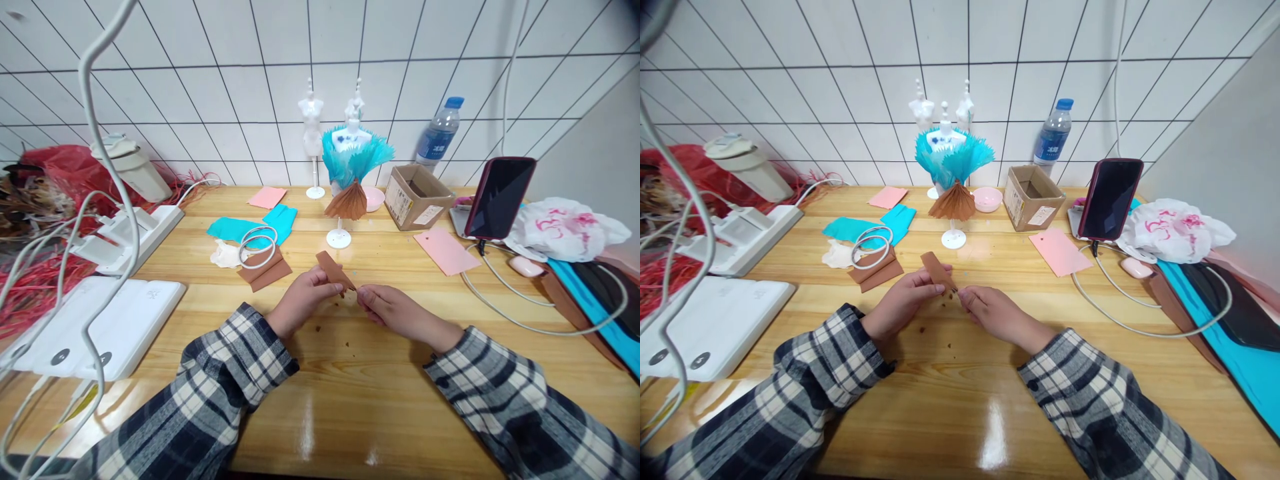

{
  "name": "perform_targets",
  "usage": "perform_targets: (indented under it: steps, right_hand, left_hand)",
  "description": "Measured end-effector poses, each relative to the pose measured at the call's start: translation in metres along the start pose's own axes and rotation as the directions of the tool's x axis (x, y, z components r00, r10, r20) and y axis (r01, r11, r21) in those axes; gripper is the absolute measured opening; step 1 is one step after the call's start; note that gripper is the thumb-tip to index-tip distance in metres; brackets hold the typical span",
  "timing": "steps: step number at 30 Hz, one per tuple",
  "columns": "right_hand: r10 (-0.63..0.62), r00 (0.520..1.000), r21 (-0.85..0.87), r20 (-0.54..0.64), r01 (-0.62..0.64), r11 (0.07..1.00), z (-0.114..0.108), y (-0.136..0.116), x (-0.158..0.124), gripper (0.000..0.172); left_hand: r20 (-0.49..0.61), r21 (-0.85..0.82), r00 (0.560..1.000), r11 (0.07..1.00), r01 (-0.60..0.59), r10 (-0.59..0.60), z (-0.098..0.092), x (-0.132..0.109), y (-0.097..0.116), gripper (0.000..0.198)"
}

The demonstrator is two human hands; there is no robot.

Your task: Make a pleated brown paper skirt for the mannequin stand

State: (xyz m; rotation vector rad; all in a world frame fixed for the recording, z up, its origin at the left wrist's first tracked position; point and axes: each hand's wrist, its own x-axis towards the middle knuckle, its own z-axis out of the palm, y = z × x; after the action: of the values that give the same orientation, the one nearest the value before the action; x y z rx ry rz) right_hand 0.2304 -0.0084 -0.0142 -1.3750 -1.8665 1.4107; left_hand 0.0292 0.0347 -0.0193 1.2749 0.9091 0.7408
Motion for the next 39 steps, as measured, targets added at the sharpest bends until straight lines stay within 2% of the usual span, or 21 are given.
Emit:
perform_targets:
  steps: [4, 9, 15, 28, 33, 36, 39]
  right_hand:
    - [0.008, 1.0, 0.064, -0.001, -0.008, 0.998, 0.0, 0.002, 0.001, 0.052]
    - [0.053, 0.997, 0.26, 0.052, -0.065, 0.964, 0.002, 0.002, 0.001, 0.053]
    - [0.066, 0.995, 0.317, 0.072, -0.086, 0.944, 0.003, 0.001, 0.001, 0.054]
    - [0.07, 0.994, 0.247, 0.084, -0.089, 0.965, -0.004, -0.006, -0.001, 0.053]
    - [0.053, 0.996, 0.22, 0.076, -0.069, 0.973, -0.007, -0.004, -0.002, 0.053]
    - [0.112, 0.991, 0.216, 0.069, -0.125, 0.968, 0.0, -0.002, -0.003, 0.052]
    - [0.145, 0.988, 0.213, 0.046, -0.151, 0.965, 0.009, -0.002, -0.003, 0.053]
  left_hand:
    - [-0.001, -0.037, 1.0, 0.999, 0.015, -0.015, 0.001, -0.001, 0.0, 0.022]
    - [0.016, -0.07, 0.999, 0.997, 0.032, -0.031, 0.002, -0.003, -0.001, 0.024]
    - [0.02, -0.049, 0.999, 0.998, 0.029, -0.028, 0.001, -0.003, 0.001, 0.023]
    - [0.02, 0.004, 1.0, 1.0, -0.001, 0.001, -0.001, -0.003, 0.001, 0.021]
    - [0.025, -0.122, 0.999, 0.991, 0.045, -0.043, 0.001, -0.002, 0.0, 0.029]
    - [0.027, -0.214, 0.998, 0.975, 0.052, -0.048, 0.004, -0.002, -0.001, 0.032]
    - [-0.026, -0.219, 0.999, 0.975, 0.021, -0.028, 0.007, -0.002, -0.003, 0.032]
